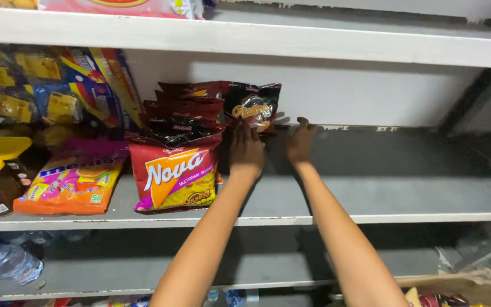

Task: Organizes and stocks various snack bags from a cardboard box onto grocery store shelves.

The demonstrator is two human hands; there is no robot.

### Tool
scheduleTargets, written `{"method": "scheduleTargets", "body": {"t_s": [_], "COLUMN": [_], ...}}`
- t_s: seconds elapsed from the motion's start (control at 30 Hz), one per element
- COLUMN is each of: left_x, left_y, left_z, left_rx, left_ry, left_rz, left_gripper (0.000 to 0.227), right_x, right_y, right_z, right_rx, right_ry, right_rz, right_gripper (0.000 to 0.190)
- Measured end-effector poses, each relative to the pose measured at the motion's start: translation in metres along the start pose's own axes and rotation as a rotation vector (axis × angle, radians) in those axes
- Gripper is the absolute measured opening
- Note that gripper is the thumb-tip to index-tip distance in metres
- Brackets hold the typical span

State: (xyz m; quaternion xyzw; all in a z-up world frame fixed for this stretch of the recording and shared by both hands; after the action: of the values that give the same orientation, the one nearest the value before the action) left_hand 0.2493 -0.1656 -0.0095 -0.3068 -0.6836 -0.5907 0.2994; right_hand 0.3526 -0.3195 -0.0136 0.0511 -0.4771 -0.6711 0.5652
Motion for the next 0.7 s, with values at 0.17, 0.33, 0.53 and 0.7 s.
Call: {"method": "scheduleTargets", "body": {"t_s": [0.17,0.33,0.53,0.7], "left_x": [0.059,0.123,0.169,0.169], "left_y": [-0.025,-0.060,-0.110,-0.162], "left_z": [-0.037,-0.087,-0.152,-0.196], "left_rx": [-0.083,-0.261,-0.505,-0.708], "left_ry": [-0.153,-0.207,-0.320,-0.521], "left_rz": [0.093,0.080,0.131,0.307], "left_gripper": [0.063,0.057,0.046,0.042], "right_x": [0.101,0.220,0.320,0.374], "right_y": [-0.035,-0.101,-0.178,-0.249], "right_z": [0.030,0.086,0.101,0.093], "right_rx": [0.010,0.119,-0.022,-0.183], "right_ry": [-0.059,-0.117,-0.081,-0.074], "right_rz": [0.101,0.112,0.172,0.196], "right_gripper": [0.063,0.057,0.046,0.038]}}
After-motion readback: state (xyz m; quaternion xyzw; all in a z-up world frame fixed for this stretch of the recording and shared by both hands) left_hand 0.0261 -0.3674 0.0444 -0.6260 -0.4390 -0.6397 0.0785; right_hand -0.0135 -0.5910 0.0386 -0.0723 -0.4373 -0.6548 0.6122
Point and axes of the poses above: each hand's wrist, its own y-axis towards the middle knuckle, its own x-axis out of the back of the hand, z = x × y, the point moved 4 cm from there along y, towards the middle knuckle, and after that the axes turned 8 degrees about z, right-handed, at the moved point
